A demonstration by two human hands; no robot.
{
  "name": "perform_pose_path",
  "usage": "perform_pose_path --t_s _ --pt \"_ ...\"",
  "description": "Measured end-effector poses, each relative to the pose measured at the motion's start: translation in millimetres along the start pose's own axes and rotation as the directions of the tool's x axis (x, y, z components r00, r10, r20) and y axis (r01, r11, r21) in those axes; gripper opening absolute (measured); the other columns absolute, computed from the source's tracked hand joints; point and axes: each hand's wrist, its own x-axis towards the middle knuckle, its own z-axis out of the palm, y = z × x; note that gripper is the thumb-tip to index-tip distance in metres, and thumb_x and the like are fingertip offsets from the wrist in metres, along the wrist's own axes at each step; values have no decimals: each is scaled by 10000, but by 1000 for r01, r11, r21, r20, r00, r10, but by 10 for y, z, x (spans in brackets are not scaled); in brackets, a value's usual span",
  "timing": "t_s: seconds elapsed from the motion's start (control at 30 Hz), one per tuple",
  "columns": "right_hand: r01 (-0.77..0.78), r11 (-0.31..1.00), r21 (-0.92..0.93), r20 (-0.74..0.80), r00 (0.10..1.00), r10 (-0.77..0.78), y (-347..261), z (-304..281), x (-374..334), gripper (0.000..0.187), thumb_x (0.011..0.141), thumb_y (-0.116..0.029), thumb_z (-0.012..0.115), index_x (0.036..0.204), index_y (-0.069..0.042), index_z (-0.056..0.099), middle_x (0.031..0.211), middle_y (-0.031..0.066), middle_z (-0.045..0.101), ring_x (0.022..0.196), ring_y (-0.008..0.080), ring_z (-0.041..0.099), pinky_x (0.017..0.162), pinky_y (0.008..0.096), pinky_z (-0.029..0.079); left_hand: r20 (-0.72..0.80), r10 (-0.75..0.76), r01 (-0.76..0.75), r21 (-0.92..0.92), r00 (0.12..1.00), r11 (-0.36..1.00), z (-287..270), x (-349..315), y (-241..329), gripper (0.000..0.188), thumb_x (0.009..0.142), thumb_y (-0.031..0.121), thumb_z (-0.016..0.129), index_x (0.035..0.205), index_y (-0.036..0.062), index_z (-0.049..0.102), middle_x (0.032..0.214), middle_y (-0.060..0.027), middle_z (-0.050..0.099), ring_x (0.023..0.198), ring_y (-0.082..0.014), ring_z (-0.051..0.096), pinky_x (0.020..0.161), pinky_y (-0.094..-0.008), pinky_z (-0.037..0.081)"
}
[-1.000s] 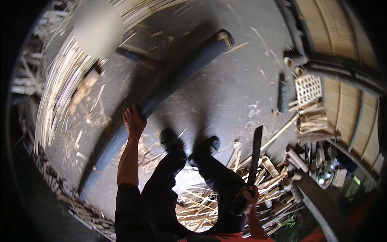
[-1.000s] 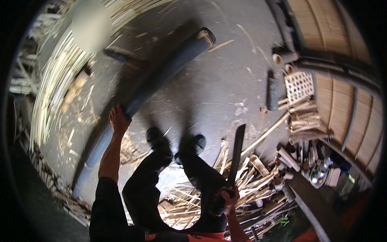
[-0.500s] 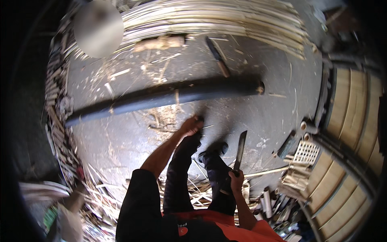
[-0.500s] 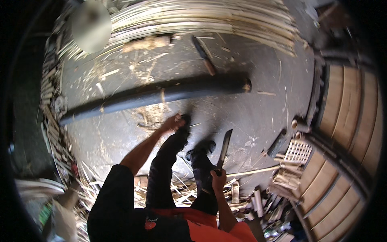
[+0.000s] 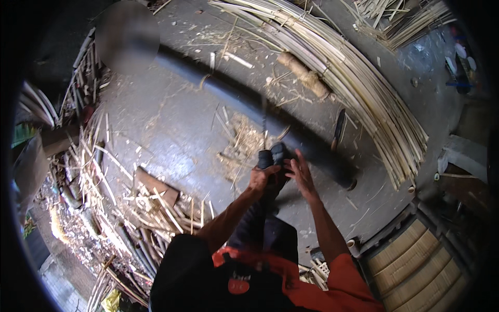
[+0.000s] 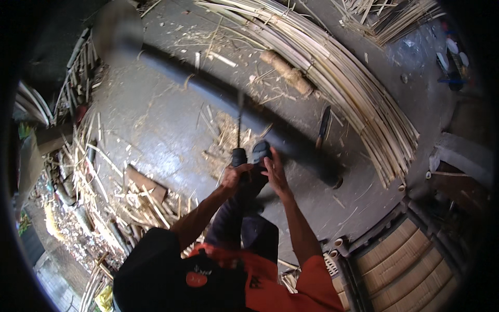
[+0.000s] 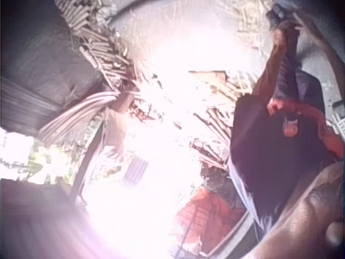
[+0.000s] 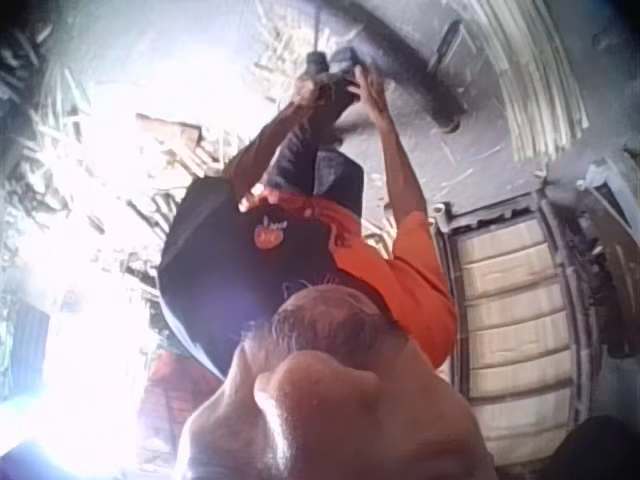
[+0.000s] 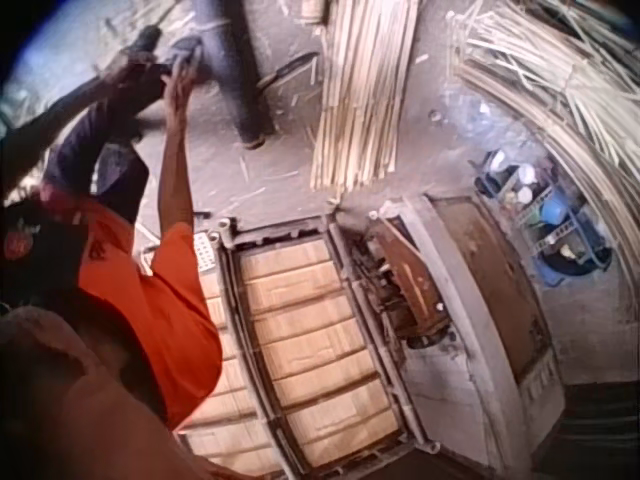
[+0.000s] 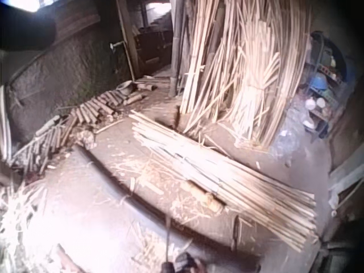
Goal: The person gathers and aligns thin bamboo strips, then uses a machete and a wooden mallet to split a long black pipe into sections.
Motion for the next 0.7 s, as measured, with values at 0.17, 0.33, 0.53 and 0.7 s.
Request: perform_pose_path --t_s 0.17,0.33,0.53,0.7 --pt "49 514 -856 -127 945 -301 12 -1095 1875 852 732 -257 665 1367 -48 137 1194 260 439 1103 373 446 921 413 365 -215 18 -63 -208 976 976 -35 763 -385 199 706 160 600 777 -26 608 644 -94 588 605 -175 586 574 -269 486" --pt "-34 234 -972 -119 926 -358 73 -1970 3520 1018 623 -250 752 1379 -68 96 1378 240 211 1277 359 221 1048 407 201 -344 -116 64 -157 932 985 93 1066 -515 156 673 165 620 678 13 583 594 -74 573 529 -147 549 498 -263 445" --pt "-320 -64 -945 -261 859 -440 251 -2239 4426 1057 573 -221 797 1368 -115 109 1248 211 361 1147 371 373 915 478 343 -312 -171 88 -265 935 960 1 1268 -233 215 657 159 668 794 29 565 645 -42 573 568 -116 549 534 -250 444" --pt "-209 36 -977 -208 910 -359 328 -1948 4190 733 511 -301 775 1087 -24 416 1071 205 453 979 344 488 856 432 400 -326 -84 33 -160 942 987 20 1244 -219 312 648 129 699 890 13 540 723 -38 573 610 -114 556 580 -261 466"
